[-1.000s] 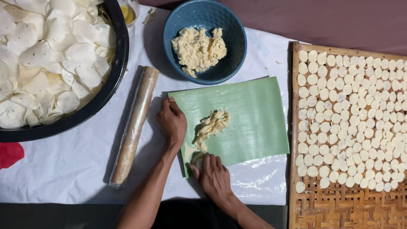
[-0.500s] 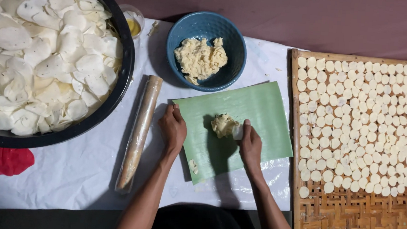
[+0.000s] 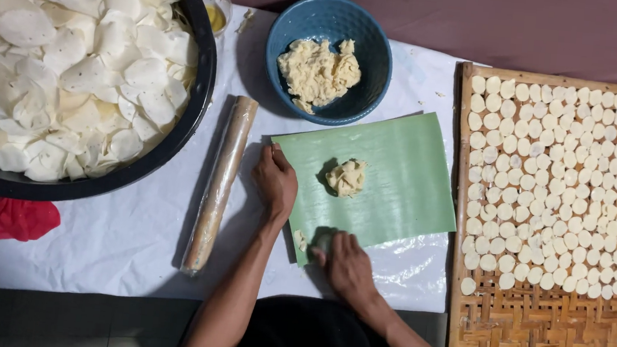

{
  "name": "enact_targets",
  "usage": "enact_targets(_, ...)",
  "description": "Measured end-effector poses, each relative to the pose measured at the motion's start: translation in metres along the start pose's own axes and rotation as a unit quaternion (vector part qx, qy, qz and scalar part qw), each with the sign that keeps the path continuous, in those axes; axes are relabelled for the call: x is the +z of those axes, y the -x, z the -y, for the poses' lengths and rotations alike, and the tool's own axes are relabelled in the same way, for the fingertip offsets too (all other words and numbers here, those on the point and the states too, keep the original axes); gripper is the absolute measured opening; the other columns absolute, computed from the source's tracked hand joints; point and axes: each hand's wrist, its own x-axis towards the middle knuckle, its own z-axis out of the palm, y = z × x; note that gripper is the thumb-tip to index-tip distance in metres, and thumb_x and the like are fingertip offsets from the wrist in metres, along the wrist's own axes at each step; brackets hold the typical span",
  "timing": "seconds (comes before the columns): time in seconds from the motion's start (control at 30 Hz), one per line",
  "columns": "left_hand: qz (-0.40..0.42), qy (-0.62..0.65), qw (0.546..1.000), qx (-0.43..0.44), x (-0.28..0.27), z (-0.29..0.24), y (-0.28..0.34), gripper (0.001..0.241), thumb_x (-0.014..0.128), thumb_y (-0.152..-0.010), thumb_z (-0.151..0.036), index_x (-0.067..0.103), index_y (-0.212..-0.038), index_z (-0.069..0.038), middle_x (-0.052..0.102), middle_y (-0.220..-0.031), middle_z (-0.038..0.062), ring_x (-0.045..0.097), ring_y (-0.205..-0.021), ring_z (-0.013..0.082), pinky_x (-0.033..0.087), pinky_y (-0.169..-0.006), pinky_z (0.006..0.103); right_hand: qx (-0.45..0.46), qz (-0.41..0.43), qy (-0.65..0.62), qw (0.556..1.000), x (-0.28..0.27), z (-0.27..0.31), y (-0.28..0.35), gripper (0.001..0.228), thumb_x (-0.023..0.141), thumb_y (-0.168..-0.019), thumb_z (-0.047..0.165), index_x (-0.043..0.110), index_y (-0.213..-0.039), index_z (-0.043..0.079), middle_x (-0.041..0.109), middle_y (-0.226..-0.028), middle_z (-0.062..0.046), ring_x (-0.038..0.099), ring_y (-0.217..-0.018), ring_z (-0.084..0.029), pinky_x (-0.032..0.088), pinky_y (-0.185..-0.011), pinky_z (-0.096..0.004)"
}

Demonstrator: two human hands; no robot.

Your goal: Rolling dough flat on a mat and cutting out small circular shapes for crackers.

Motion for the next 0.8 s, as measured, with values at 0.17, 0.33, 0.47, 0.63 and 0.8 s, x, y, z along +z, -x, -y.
enact_targets(0.17, -0.004, 0.008, 0.999, 0.052, -0.01, -0.011, 0.003, 0.026, 0.05, -0.105, -0.008, 0.06, -0.082, 0.001, 0.06, -0.057, 0.016, 0.049, -0.039, 0.0311, 0.042, -0.049, 0.0427, -0.084, -0.067, -0.086, 0.991, -0.024, 0.052, -0.022, 0.044, 0.058, -0.1, 0.038, 0.054, -0.113, -0.004, 0.059, -0.095, -0.018, 0.059, -0.08, -0.033, 0.052, -0.066, -0.042)
enact_targets(0.33, 0.02, 0.008, 0.999, 0.041, -0.014, -0.005, -0.003, 0.029, 0.048, -0.105, -0.01, 0.062, -0.082, 0.002, 0.061, -0.057, 0.017, 0.048, -0.039, 0.0289, 0.041, -0.048, 0.0424, 0.102, -0.029, -0.355, 0.929, -0.079, 0.041, -0.053, 0.044, 0.033, -0.107, 0.038, 0.043, -0.126, -0.001, 0.072, -0.092, -0.023, 0.07, -0.066, -0.033, 0.058, -0.059, -0.046)
enact_targets(0.47, 0.105, 0.004, 0.994, 0.024, -0.033, -0.006, -0.002, 0.033, 0.047, -0.107, -0.02, 0.061, -0.084, -0.001, 0.062, -0.061, 0.014, 0.052, -0.046, 0.0287, 0.044, -0.055, 0.0432, 0.198, -0.151, -0.334, 0.909, -0.098, -0.009, -0.053, 0.048, 0.035, -0.106, 0.039, 0.049, -0.127, -0.003, 0.069, -0.094, -0.025, 0.064, -0.064, -0.03, 0.054, -0.055, -0.044)
enact_targets(0.63, 0.104, -0.082, 0.982, 0.137, -0.074, -0.006, 0.045, 0.038, 0.064, -0.099, -0.019, 0.057, -0.128, 0.003, 0.065, -0.102, 0.015, 0.065, -0.087, 0.0254, 0.055, -0.073, 0.0368, 0.219, -0.212, -0.252, 0.919, -0.121, -0.045, -0.056, 0.048, 0.055, -0.102, 0.03, 0.047, -0.13, -0.007, 0.067, -0.095, -0.023, 0.058, -0.06, -0.026, 0.051, -0.059, -0.042)
enact_targets(0.8, 0.291, -0.172, 0.913, 0.23, -0.096, 0.007, 0.105, 0.05, 0.084, -0.082, -0.03, 0.07, -0.12, 0.0, 0.061, -0.104, 0.009, 0.059, -0.092, 0.0227, 0.051, -0.082, 0.0368, 0.162, -0.279, -0.175, 0.93, -0.12, -0.083, -0.113, 0.05, 0.072, -0.095, 0.02, 0.051, -0.131, -0.008, 0.053, -0.115, -0.024, 0.065, -0.089, -0.032, 0.061, -0.068, -0.041)
